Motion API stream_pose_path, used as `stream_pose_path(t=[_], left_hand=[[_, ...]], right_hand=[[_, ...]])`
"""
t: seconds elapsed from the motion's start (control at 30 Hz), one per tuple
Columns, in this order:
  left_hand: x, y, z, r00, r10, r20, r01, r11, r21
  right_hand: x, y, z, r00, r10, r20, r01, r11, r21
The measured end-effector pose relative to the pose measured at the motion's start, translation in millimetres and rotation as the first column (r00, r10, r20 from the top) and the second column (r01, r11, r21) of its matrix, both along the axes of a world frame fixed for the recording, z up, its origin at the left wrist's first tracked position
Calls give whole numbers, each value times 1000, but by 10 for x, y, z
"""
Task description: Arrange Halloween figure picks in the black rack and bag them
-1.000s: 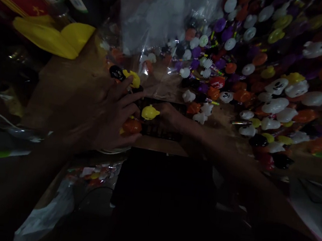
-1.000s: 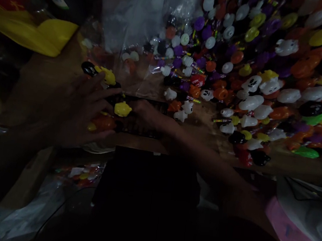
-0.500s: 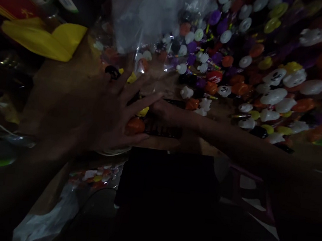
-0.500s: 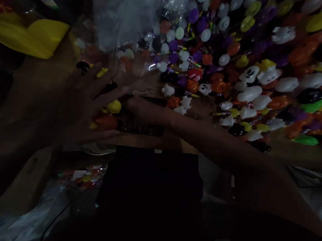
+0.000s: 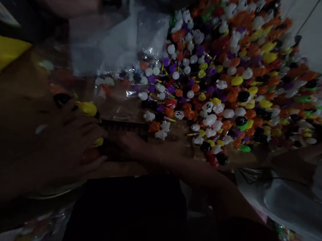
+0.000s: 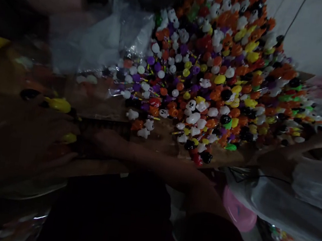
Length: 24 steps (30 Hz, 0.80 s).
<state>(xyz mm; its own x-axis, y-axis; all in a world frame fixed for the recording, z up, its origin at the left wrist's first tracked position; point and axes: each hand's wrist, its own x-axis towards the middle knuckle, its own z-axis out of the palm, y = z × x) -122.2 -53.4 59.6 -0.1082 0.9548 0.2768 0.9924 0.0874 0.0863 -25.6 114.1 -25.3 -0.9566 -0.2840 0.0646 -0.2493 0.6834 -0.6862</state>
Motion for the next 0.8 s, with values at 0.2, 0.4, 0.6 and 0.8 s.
stream_pose_path(t=[0.2,0.4,0.6,0.8], left_hand=[[28,-39,-4,986,-48,-162,55,998,40],[3,-51,-71,980,-72,-183,85,995,61],[24,-44,-41,997,-38,-65,40,999,32],[40,-26,73,998,-32,-56,32,999,-9]], right_hand=[[305,132,110,968,-178,-178,177,984,-21],[784,1251,311,741,-626,-244,672,690,270],[760,1505,240,790,-589,-170,588,650,482],[688,1376,218,762,-628,-158,581,554,596]])
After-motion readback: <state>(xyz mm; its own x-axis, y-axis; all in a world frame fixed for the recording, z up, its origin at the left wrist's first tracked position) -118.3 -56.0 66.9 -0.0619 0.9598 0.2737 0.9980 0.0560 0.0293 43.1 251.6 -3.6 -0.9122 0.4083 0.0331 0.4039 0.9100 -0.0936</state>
